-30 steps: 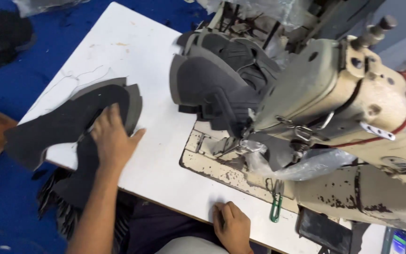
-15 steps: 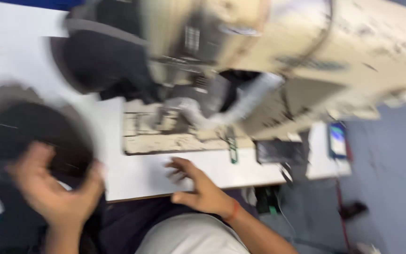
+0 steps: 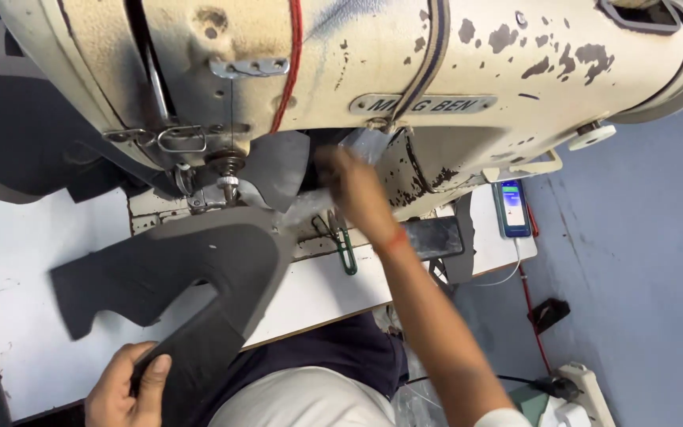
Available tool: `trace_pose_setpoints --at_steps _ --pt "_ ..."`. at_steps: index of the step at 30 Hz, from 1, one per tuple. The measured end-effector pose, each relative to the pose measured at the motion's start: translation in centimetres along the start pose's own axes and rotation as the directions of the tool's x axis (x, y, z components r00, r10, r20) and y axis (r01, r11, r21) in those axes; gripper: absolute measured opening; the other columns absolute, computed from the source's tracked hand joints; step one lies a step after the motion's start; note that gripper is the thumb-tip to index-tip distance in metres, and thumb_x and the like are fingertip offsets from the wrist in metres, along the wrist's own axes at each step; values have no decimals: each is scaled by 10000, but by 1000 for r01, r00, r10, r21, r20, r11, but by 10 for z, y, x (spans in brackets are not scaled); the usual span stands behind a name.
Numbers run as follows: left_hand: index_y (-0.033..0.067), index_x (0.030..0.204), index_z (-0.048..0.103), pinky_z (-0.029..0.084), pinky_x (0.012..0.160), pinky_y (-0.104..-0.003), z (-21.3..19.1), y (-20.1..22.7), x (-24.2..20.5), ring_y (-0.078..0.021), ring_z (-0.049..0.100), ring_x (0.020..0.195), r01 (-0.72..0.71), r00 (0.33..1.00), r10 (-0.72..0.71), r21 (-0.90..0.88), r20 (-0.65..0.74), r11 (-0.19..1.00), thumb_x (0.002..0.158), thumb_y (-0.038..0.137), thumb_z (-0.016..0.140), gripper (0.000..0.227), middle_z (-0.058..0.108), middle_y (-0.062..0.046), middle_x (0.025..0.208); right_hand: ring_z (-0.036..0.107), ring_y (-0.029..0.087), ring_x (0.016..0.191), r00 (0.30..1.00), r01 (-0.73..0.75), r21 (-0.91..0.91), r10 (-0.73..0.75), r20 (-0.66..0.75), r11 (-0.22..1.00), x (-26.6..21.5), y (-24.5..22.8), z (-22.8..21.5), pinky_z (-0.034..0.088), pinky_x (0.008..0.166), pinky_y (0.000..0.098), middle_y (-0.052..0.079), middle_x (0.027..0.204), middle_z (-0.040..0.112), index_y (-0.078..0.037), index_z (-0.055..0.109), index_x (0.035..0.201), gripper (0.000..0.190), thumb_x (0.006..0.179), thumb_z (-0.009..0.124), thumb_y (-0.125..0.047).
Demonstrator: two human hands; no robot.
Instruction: The person sews black shoe parts using a sewing machine, guiding the material under the needle and cutting threads. They repeatedly pick up and align shoe parts, sew them, and place the finished pieces on a pile on the table.
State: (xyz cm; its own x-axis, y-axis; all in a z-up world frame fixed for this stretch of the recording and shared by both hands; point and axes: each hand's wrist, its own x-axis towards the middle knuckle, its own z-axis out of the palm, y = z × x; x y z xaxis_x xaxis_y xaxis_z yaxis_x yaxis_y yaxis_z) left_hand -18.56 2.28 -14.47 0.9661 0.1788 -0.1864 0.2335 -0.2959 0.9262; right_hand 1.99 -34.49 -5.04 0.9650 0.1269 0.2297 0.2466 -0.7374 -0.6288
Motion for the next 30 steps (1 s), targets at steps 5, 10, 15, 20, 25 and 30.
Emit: trace_pose_setpoints --at_steps 5,10,15,20,25,30 --pt "75 1068 753 570 807 -309 8 55 -1 -183 737 850 -154 986 137 228 90 961 872 220 730 245 747 -84 873 622 356 1058 954 281 -546 -291 70 789 25 23 11 524 815 431 161 1145 671 -72 665 1104 423 714 613 82" --pt "113 1063 790 596 792 -308 4 68 -4 -174 737 899 -84 960 22 212 279 974 848 214 727 245 770 -71 920 638 331 1003 957 269 -402 -289 13 875 -10 2 -2 525 843 442 138 968 636 -59 642 968 224 788 698 62" --pt "45 1046 766 564 784 -299 15 118 3 -162 766 896 -229 961 224 13 164 973 873 156 740 208 790 -74 942 637 149 745 895 341 808 96 -435 480 -101 -121 -6 529 691 324 41 872 672 -54 631 956 358 1062 574 -392" --pt "48 1097 788 436 574 -236 40 152 -3 -72 560 659 -188 977 198 -119 80 975 924 125 720 201 669 -24 765 709 201 821 745 667 156 -655 -130 728 -139 -147 12 523 681 308 93 1043 735 -52 653 1030 208 972 815 -169" --pt "58 1146 806 346 512 -214 45 147 -8 -30 429 594 -31 985 77 -283 153 959 995 119 663 216 556 10 670 668 138 747 740 671 96 -655 -154 735 -144 -147 11 450 616 283 54 999 748 -73 659 960 269 915 878 -222" --pt "20 1109 784 365 483 -225 44 161 -8 -45 471 566 -200 965 233 -230 124 952 921 113 733 216 648 0 717 628 173 720 672 731 205 -738 -54 651 -138 -141 12 401 608 310 73 956 736 -46 679 949 465 877 754 -499"
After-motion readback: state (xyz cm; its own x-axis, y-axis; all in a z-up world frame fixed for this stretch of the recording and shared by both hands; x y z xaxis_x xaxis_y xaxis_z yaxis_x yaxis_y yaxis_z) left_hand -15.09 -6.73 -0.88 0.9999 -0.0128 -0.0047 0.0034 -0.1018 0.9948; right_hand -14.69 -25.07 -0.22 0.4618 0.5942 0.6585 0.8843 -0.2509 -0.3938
